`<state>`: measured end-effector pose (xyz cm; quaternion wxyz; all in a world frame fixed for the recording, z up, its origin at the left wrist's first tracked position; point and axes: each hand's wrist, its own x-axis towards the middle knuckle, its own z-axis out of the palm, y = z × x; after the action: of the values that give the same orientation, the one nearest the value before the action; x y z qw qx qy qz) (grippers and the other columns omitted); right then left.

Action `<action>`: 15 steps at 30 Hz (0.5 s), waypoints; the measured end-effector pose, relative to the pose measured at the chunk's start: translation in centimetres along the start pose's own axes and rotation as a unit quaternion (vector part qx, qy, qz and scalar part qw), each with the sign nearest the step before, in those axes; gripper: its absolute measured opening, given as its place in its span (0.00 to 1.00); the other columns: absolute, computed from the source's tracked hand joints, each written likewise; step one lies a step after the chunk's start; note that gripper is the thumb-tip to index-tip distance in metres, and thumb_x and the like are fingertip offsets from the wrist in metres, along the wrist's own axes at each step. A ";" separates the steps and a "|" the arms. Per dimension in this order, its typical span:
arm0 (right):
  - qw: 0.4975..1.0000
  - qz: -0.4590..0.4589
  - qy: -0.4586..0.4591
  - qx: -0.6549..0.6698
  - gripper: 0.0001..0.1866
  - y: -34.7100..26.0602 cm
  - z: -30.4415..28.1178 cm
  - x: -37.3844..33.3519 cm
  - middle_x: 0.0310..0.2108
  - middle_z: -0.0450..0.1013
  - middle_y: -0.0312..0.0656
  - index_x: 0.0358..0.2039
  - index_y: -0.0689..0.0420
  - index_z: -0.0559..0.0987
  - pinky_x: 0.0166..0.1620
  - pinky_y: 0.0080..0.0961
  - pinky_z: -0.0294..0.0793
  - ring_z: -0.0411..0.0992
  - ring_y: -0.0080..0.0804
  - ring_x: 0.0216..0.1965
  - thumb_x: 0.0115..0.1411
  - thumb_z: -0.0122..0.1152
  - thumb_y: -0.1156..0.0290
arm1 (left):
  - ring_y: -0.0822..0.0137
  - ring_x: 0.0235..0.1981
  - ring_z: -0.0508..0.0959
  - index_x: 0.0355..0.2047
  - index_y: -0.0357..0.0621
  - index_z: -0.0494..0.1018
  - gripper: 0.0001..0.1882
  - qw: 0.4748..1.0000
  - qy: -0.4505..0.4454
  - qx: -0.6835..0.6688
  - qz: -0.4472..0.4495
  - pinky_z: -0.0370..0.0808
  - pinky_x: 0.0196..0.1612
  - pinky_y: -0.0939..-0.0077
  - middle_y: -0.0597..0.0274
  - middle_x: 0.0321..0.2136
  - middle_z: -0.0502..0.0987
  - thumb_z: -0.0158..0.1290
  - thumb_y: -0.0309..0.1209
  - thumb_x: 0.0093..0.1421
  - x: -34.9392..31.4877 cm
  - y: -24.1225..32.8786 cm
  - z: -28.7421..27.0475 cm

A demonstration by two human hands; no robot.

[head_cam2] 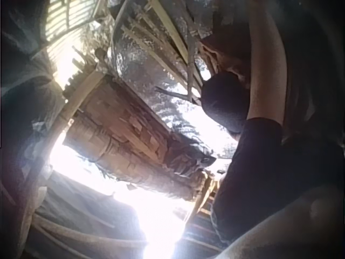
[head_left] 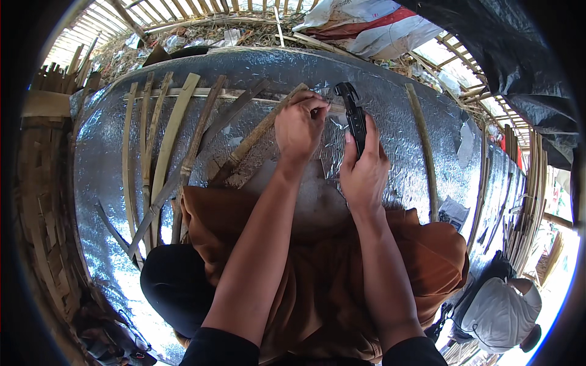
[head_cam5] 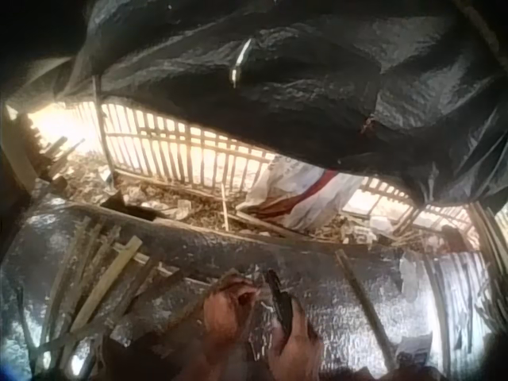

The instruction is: The person assembles bamboo strips into a bundle using a small hand-held clamping tool and thin metal wire.

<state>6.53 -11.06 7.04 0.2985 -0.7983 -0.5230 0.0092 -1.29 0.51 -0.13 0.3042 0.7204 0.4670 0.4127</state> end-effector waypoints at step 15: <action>0.998 0.027 -0.040 -0.027 0.28 -0.5 0.0 -0.1 0.43 0.79 0.62 0.65 0.63 0.66 0.37 0.49 0.81 0.80 0.62 0.37 0.67 0.59 0.71 | 0.61 0.36 0.85 0.31 0.47 0.86 0.04 1.000 -0.007 -0.006 -0.015 0.80 0.40 0.67 0.68 0.38 0.85 0.67 0.31 0.54 -0.1 0.0 -0.1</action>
<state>6.06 -11.03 7.20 0.2550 -0.8188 -0.5132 0.0347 -1.40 0.43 -0.16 0.3178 0.7145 0.4733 0.4055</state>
